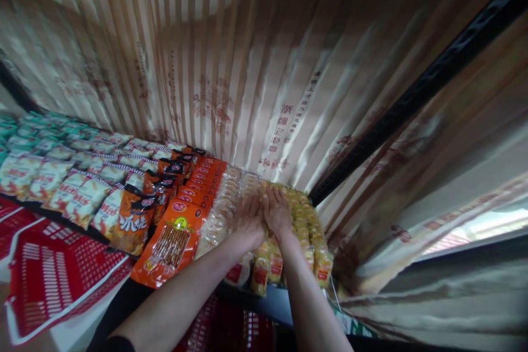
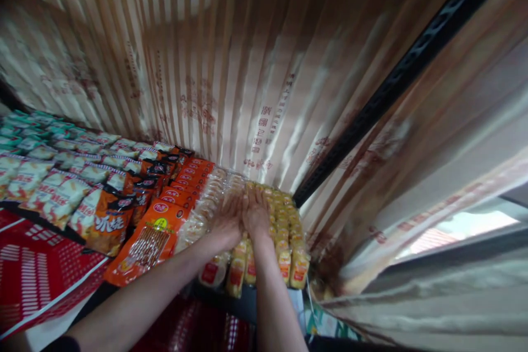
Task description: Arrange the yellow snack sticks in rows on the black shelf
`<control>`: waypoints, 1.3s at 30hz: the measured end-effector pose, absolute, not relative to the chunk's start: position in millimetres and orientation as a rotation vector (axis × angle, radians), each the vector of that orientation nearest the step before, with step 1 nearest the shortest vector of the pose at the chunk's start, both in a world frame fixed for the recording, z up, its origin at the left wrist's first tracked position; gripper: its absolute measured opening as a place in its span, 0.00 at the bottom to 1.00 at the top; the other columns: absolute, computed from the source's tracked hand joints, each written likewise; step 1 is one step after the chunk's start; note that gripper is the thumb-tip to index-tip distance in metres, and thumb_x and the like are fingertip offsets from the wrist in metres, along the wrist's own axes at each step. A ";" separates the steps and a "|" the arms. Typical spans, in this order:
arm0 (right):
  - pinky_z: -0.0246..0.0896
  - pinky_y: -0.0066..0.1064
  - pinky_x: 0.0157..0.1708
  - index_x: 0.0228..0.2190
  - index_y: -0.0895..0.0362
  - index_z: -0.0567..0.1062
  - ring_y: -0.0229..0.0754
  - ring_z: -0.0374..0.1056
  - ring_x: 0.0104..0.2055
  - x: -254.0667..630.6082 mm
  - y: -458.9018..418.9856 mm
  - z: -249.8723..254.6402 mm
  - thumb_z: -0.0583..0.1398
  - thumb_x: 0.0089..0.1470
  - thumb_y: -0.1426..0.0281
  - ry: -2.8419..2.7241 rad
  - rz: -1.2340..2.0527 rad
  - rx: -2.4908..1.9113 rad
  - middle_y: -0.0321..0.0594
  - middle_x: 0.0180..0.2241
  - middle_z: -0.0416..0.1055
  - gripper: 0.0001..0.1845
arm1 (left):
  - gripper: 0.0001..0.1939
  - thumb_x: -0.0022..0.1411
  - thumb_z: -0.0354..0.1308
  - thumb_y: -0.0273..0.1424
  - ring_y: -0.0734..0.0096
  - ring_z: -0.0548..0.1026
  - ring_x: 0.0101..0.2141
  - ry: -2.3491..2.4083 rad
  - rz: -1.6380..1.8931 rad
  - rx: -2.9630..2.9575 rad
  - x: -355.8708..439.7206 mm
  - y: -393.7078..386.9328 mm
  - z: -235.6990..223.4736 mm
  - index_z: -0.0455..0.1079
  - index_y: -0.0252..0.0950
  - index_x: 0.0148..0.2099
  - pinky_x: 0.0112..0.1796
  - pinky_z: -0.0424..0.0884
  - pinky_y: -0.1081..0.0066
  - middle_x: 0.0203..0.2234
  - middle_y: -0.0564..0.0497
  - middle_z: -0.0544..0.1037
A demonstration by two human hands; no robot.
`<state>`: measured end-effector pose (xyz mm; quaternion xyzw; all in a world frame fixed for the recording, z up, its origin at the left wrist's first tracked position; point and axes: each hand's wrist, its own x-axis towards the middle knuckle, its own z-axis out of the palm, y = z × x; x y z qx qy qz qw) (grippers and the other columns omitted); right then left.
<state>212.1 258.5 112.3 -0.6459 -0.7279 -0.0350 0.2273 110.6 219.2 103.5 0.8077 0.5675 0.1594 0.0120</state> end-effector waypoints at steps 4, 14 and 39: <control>0.44 0.44 0.60 0.55 0.62 0.65 0.47 0.48 0.64 186.6 270.9 106.2 0.42 0.62 0.67 -2.096 -0.079 -1.748 0.51 0.59 0.58 0.25 | 0.26 0.63 0.42 0.32 0.56 0.50 0.62 1.885 0.461 2.530 75.1 238.7 97.9 0.55 0.36 0.63 0.60 0.45 0.49 0.60 0.44 0.61; 0.41 0.42 0.60 0.57 0.60 0.62 0.47 0.49 0.63 168.6 277.3 89.1 0.44 0.62 0.64 -2.176 -0.076 -1.874 0.49 0.60 0.57 0.26 | 0.25 0.65 0.41 0.37 0.57 0.56 0.60 1.887 0.428 2.472 51.6 247.0 95.3 0.60 0.35 0.60 0.58 0.52 0.52 0.59 0.41 0.61; 0.45 0.44 0.60 0.57 0.66 0.60 0.46 0.43 0.65 144.5 233.7 116.7 0.41 0.62 0.67 -1.919 -0.005 -1.643 0.53 0.61 0.53 0.27 | 0.25 0.63 0.45 0.32 0.52 0.48 0.62 2.023 0.863 2.413 31.0 197.0 113.6 0.57 0.32 0.62 0.59 0.51 0.50 0.62 0.40 0.56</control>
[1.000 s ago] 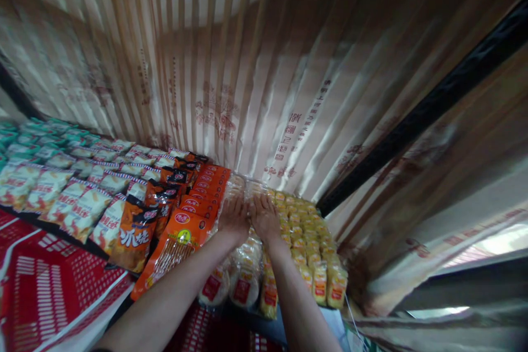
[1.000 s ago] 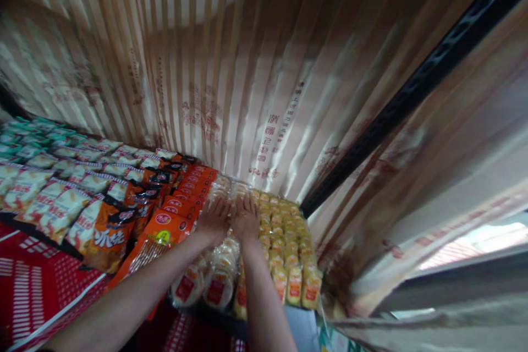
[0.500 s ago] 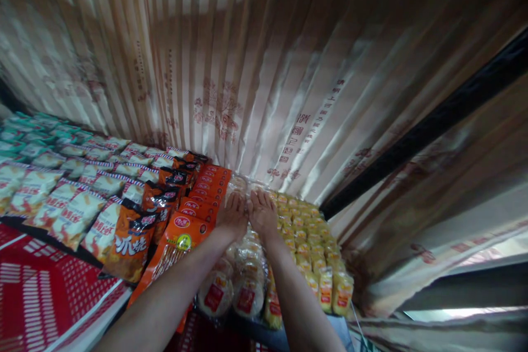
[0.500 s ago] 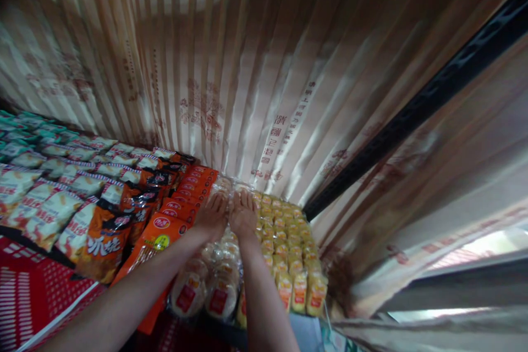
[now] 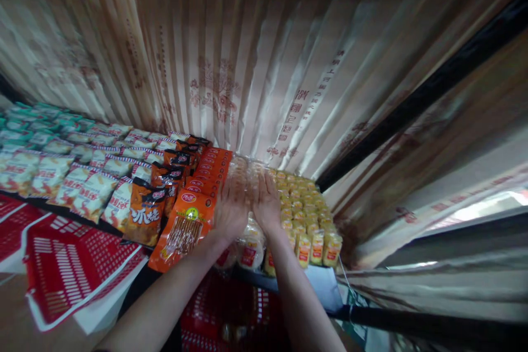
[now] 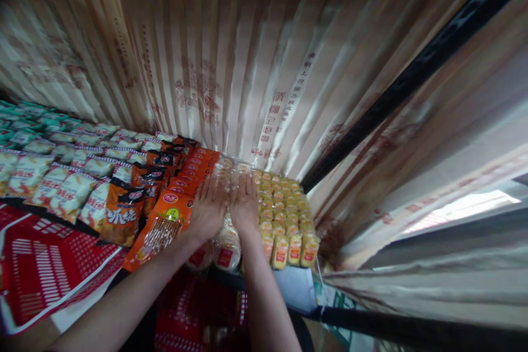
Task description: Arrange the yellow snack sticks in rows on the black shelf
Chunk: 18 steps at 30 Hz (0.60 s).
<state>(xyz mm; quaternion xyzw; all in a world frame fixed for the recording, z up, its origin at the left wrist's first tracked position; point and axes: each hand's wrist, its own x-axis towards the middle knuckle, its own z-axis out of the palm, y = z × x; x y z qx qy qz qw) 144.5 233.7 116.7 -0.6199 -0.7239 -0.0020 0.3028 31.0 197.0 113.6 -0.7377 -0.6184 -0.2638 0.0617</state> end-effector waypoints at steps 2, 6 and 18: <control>0.46 0.45 0.60 0.58 0.65 0.57 0.45 0.43 0.65 139.5 200.2 107.8 0.41 0.62 0.67 -1.807 -0.010 -1.550 0.53 0.62 0.51 0.27 | 0.25 0.64 0.44 0.32 0.53 0.43 0.64 -1.843 -0.891 -2.165 30.0 162.8 99.9 0.55 0.32 0.62 0.59 0.52 0.51 0.63 0.40 0.50; 0.48 0.52 0.59 0.60 0.59 0.53 0.48 0.40 0.66 128.4 135.3 75.9 0.43 0.60 0.70 -1.747 -0.034 -1.413 0.50 0.63 0.47 0.27 | 0.27 0.65 0.45 0.33 0.51 0.41 0.64 -1.840 -0.928 -2.043 29.1 107.1 57.6 0.49 0.33 0.65 0.56 0.58 0.49 0.64 0.39 0.48; 0.47 0.55 0.58 0.58 0.63 0.57 0.49 0.42 0.65 116.6 110.4 27.6 0.44 0.60 0.71 -1.811 -0.039 -1.460 0.53 0.61 0.53 0.25 | 0.25 0.62 0.46 0.25 0.52 0.52 0.61 -1.781 -0.711 -2.015 28.0 91.4 23.4 0.56 0.38 0.62 0.54 0.64 0.51 0.59 0.41 0.60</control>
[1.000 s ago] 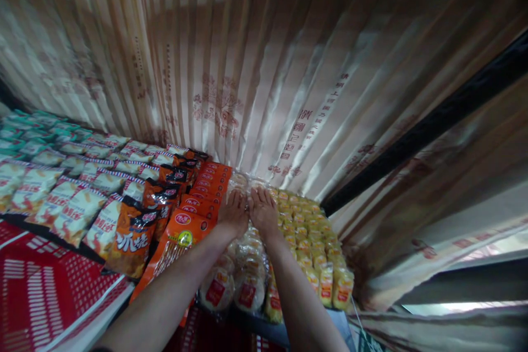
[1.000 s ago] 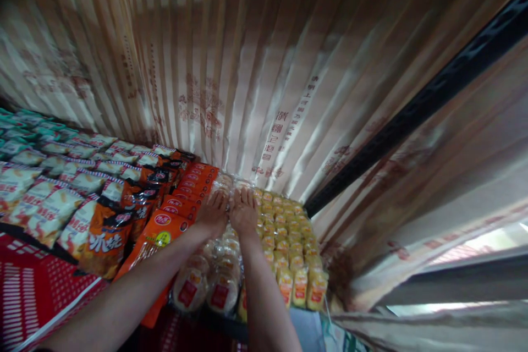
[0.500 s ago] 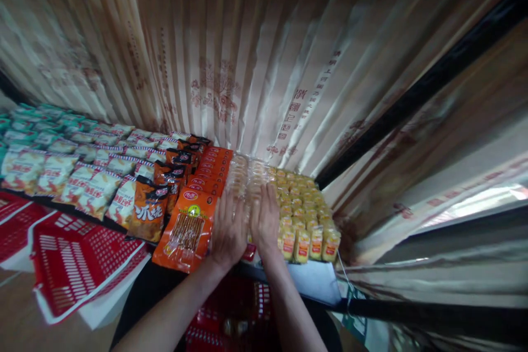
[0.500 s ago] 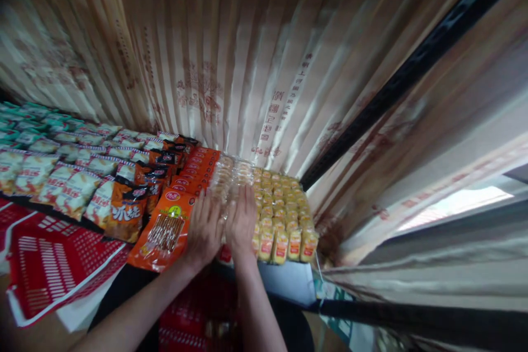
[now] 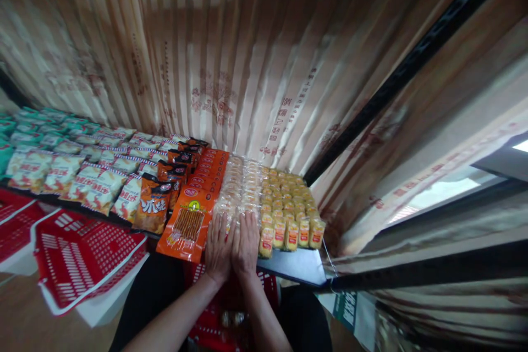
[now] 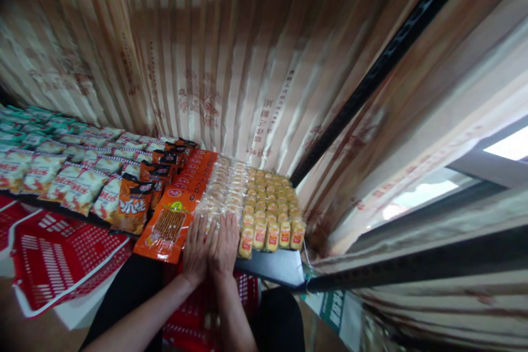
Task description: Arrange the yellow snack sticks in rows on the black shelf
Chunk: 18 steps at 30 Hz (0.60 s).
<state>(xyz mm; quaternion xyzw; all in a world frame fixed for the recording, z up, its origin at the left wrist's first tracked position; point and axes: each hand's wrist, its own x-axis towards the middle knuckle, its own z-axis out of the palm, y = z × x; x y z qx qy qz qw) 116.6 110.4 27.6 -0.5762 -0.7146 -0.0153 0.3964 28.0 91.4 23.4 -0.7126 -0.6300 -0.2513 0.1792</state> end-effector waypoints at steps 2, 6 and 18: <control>0.48 0.54 0.58 0.58 0.63 0.57 0.49 0.43 0.65 116.5 110.4 27.7 0.43 0.60 0.71 -1.809 -0.047 -1.459 0.52 0.60 0.54 0.25 | 0.26 0.62 0.46 0.25 0.53 0.53 0.61 -1.783 -0.701 -2.023 28.3 92.1 21.8 0.56 0.38 0.62 0.54 0.63 0.51 0.60 0.41 0.60; 0.49 0.52 0.58 0.57 0.63 0.60 0.48 0.45 0.65 117.0 109.0 32.6 0.45 0.60 0.71 -1.818 -0.061 -1.456 0.52 0.60 0.55 0.25 | 0.26 0.62 0.45 0.25 0.55 0.50 0.62 -1.794 -0.741 -2.043 26.4 93.3 18.8 0.56 0.38 0.62 0.55 0.62 0.52 0.60 0.42 0.59; 0.48 0.48 0.59 0.56 0.63 0.61 0.46 0.48 0.63 116.5 122.8 38.2 0.47 0.58 0.73 -1.844 -0.158 -1.396 0.50 0.58 0.60 0.24 | 0.28 0.62 0.43 0.24 0.57 0.42 0.64 -1.705 -0.734 -2.072 22.3 113.9 10.1 0.51 0.35 0.64 0.58 0.56 0.52 0.63 0.41 0.52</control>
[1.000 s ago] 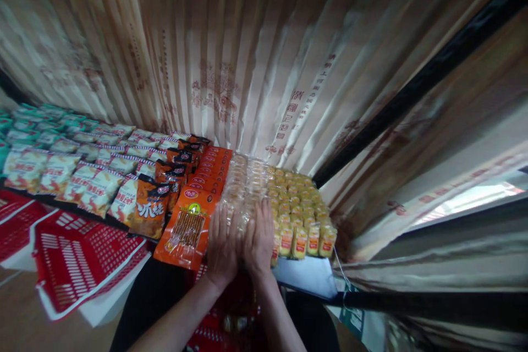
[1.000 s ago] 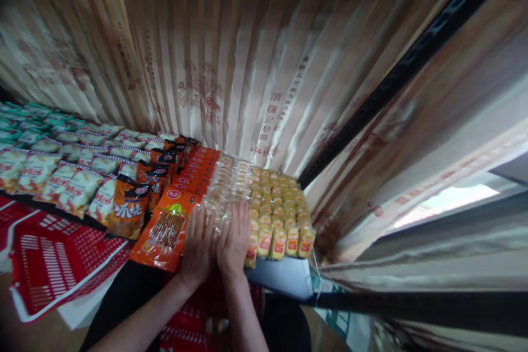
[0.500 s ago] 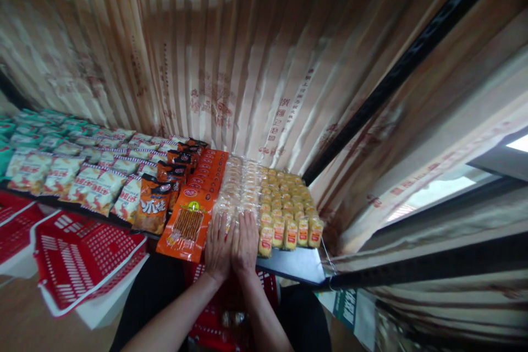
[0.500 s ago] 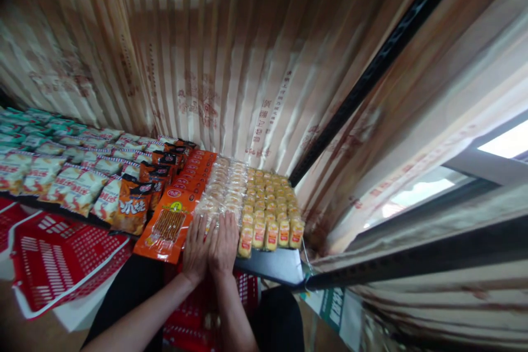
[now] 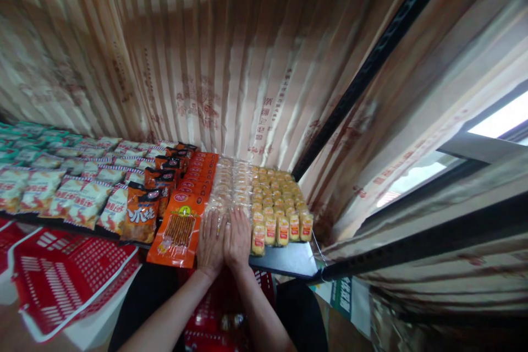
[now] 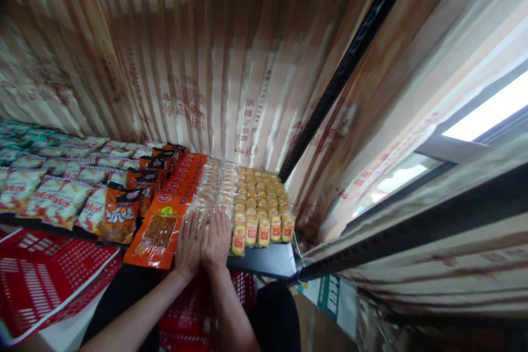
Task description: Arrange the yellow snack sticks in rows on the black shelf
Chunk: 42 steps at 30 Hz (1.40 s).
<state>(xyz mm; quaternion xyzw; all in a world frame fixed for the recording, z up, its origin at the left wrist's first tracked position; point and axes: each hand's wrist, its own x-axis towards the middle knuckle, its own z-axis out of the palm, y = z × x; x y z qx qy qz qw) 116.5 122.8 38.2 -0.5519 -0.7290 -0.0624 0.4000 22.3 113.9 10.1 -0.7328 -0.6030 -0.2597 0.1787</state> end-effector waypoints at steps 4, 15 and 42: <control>0.48 0.48 0.59 0.54 0.65 0.63 0.46 0.49 0.63 116.3 122.5 37.0 0.47 0.58 0.74 -1.837 -0.181 -1.403 0.51 0.56 0.62 0.23 | 0.27 0.62 0.43 0.23 0.57 0.41 0.64 -1.714 -0.715 -2.088 21.9 113.7 6.9 0.53 0.33 0.64 0.59 0.55 0.52 0.63 0.40 0.52; 0.49 0.49 0.59 0.54 0.65 0.64 0.46 0.42 0.65 119.9 109.7 54.6 0.48 0.58 0.74 -1.847 -0.228 -1.403 0.53 0.58 0.59 0.23 | 0.25 0.62 0.44 0.25 0.58 0.39 0.64 -1.659 -0.819 -2.098 24.1 105.1 19.4 0.58 0.34 0.61 0.60 0.51 0.51 0.63 0.42 0.52; 0.45 0.47 0.57 0.54 0.65 0.66 0.56 0.48 0.63 280.8 188.3 107.5 0.46 0.58 0.68 -1.497 -0.260 -2.181 0.53 0.58 0.60 0.26 | 0.24 0.65 0.43 0.36 0.56 0.51 0.62 -1.664 -0.755 -2.532 172.7 185.3 103.3 0.60 0.35 0.60 0.60 0.48 0.53 0.61 0.41 0.57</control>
